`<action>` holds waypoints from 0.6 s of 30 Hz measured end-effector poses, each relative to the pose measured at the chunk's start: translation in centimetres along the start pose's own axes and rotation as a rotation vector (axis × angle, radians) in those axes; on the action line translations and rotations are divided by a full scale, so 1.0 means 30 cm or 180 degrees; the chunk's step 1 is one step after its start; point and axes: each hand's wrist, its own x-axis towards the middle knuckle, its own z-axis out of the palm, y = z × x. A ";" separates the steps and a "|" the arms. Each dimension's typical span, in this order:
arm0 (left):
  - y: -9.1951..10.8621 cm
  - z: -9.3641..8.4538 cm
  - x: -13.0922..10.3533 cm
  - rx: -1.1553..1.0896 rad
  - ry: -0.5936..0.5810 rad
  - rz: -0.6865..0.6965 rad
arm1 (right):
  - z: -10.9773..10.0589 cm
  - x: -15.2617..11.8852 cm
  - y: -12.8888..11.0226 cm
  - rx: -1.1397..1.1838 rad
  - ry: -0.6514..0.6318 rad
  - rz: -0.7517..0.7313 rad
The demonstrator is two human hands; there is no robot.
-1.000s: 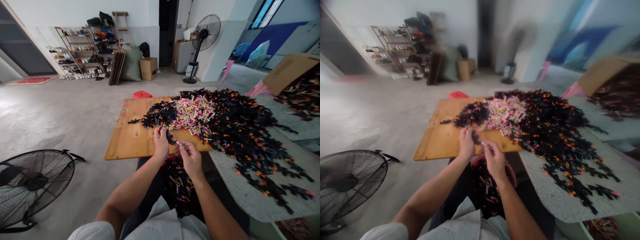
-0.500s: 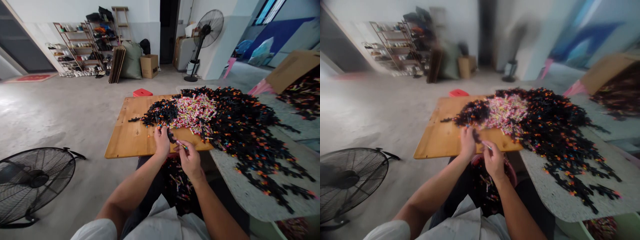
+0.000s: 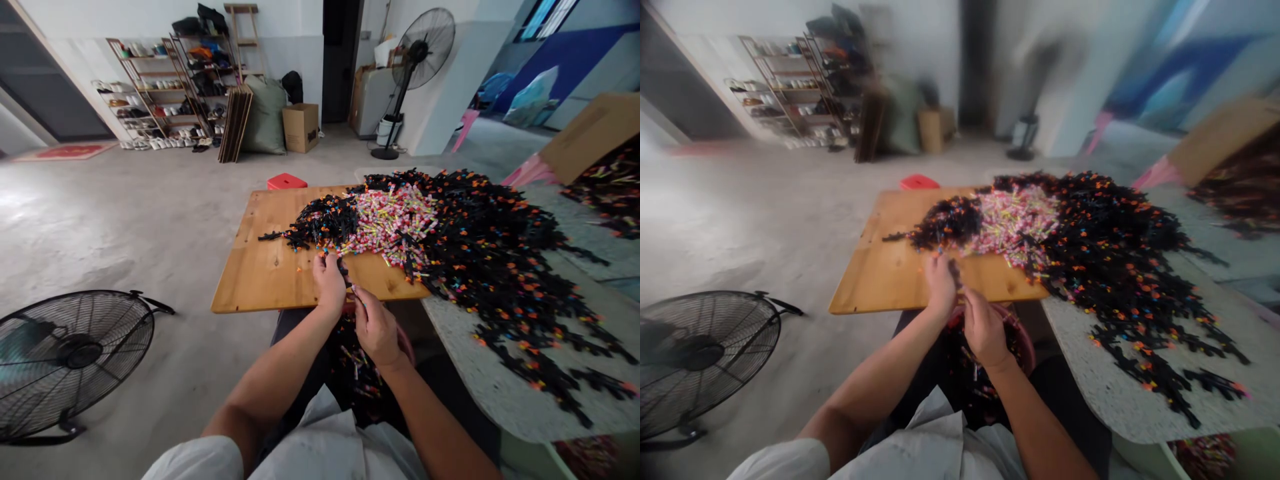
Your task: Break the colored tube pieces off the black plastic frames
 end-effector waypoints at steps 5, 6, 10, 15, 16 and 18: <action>-0.001 0.003 -0.001 0.0375 0.0045 -0.0129 | -0.021 0.000 0.029 -0.0244 -0.0046 -0.0579; -0.002 0.004 0.001 0.0417 0.0047 -0.0136 | -0.024 0.002 0.036 -0.0289 -0.0046 -0.0677; -0.007 0.013 0.009 0.0416 0.0094 -0.0168 | -0.034 0.013 0.063 -0.0415 -0.0106 -0.0816; -0.018 0.017 0.004 0.0347 0.0102 0.0066 | -0.055 0.024 0.058 -0.0164 -0.0276 -0.0624; -0.021 0.016 0.000 0.0308 0.0049 0.0141 | -0.059 0.024 0.048 -0.0067 -0.0250 -0.0472; -0.028 0.012 -0.006 0.0239 -0.0031 0.0173 | -0.064 0.018 0.023 0.0158 -0.0143 -0.0054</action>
